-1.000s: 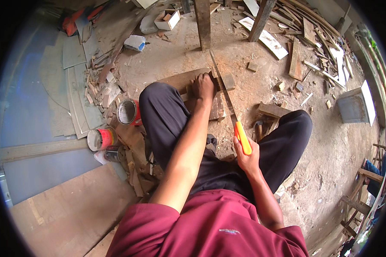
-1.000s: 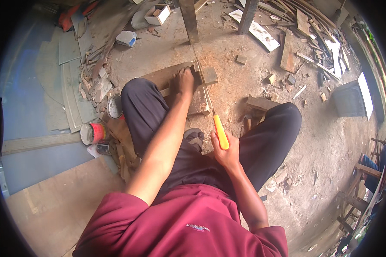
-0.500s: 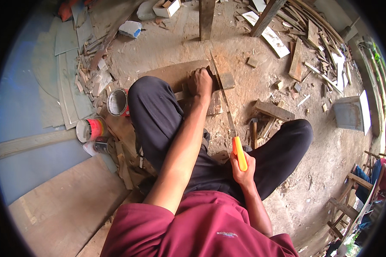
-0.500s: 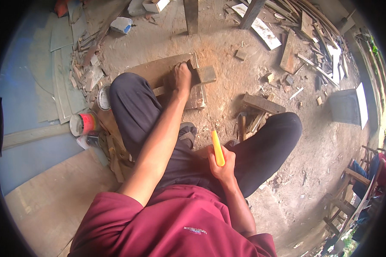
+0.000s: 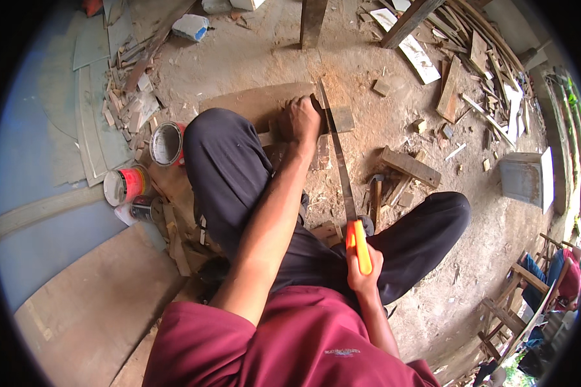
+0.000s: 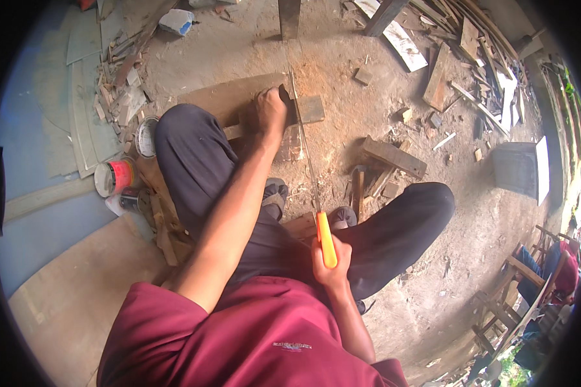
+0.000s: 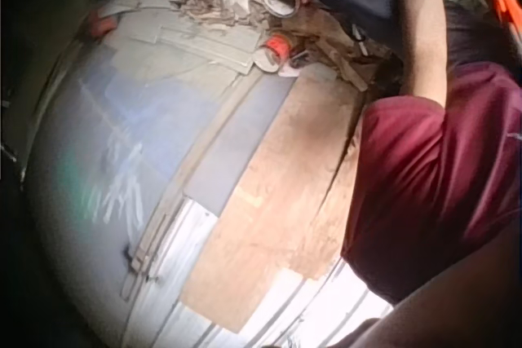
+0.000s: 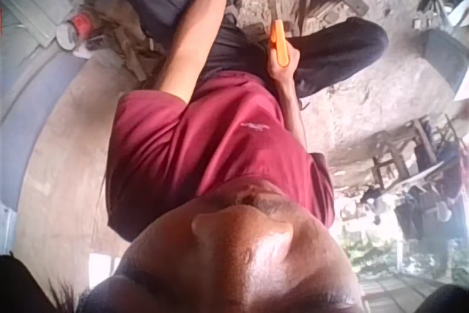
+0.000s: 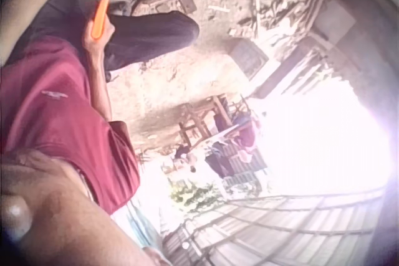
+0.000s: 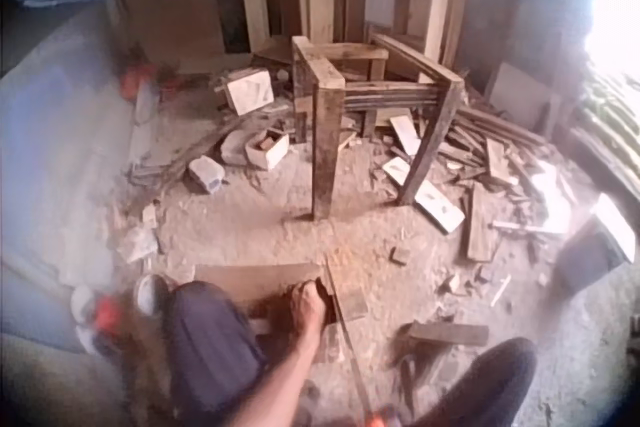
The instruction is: The person sits on the floor and uses a hammer to drive nails into a wooden piece. They then use a hand saw to cut the wood. The person works on the wooden piece throughout the clip.
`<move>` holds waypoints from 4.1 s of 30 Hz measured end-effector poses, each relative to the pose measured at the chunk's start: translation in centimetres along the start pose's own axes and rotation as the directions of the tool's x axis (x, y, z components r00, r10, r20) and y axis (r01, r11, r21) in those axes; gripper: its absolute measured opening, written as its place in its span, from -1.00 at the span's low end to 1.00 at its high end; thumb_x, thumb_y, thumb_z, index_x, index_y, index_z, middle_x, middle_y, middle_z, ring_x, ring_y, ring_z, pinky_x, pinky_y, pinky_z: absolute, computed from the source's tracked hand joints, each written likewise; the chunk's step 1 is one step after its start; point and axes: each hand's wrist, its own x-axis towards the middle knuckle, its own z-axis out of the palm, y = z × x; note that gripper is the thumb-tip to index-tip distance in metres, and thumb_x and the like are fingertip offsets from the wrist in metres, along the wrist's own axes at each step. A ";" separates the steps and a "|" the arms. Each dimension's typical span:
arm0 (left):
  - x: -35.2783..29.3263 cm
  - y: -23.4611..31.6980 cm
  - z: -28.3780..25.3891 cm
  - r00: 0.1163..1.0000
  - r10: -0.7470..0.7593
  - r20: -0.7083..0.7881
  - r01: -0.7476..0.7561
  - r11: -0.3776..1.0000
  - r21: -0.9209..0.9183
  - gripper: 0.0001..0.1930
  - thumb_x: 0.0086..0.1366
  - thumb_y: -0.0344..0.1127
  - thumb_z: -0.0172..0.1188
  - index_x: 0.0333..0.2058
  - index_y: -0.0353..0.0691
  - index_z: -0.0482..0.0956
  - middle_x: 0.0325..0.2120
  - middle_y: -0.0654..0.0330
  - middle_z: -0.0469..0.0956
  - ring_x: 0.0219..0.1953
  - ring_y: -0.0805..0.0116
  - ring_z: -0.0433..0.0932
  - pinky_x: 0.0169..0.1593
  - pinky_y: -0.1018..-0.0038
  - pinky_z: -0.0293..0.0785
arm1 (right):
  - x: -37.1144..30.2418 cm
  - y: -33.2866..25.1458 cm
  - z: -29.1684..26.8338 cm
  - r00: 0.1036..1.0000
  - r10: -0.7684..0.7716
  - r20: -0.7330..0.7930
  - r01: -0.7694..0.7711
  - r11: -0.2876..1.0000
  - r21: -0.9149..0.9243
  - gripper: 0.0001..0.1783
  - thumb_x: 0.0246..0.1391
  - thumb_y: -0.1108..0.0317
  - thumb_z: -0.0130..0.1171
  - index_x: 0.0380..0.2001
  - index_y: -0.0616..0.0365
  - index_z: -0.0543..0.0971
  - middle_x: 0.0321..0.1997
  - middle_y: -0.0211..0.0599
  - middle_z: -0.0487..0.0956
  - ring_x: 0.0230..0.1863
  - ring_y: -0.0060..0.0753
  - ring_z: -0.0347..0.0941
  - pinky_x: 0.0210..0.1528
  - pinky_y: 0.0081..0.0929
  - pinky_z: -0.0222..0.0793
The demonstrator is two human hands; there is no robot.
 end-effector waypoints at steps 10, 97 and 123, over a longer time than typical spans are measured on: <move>0.2 -1.1 1.2 0.998 0.014 -0.069 -0.015 1.000 -0.015 -0.75 0.23 -0.52 -0.08 -0.46 -0.41 0.61 -0.47 -0.19 0.62 -0.38 -0.15 0.63 -0.21 0.06 0.53 | 5.6 1.9 2.8 0.984 -0.148 -0.095 0.144 0.988 -0.046 -0.84 0.03 0.46 0.19 -0.56 0.25 0.48 -0.72 -0.25 0.35 -0.73 -0.43 0.27 -0.61 -0.41 0.16; 2.0 -2.0 3.7 0.942 -0.336 -0.016 0.335 0.942 -0.030 -0.71 0.26 -0.29 -0.02 -0.44 -0.30 0.66 -0.31 -0.03 0.66 -0.18 -0.03 0.62 0.00 0.12 0.48 | 13.8 -1.1 3.8 0.999 -0.043 0.004 0.043 0.998 0.055 -0.79 0.14 0.37 0.21 -0.46 0.33 0.53 -0.72 -0.44 0.36 -0.64 -0.69 0.29 -0.58 -0.54 0.18; 2.5 -1.1 1.4 0.995 -0.086 -0.049 0.096 0.962 0.257 -0.78 0.23 -0.36 0.02 -0.44 -0.18 0.67 -0.42 -0.01 0.66 -0.29 0.05 0.67 -0.19 0.16 0.57 | 13.6 -1.7 3.2 0.999 0.027 0.028 -0.029 0.996 0.083 -0.76 0.20 0.38 0.18 -0.50 0.31 0.49 -0.71 -0.47 0.34 -0.62 -0.70 0.23 -0.58 -0.51 0.15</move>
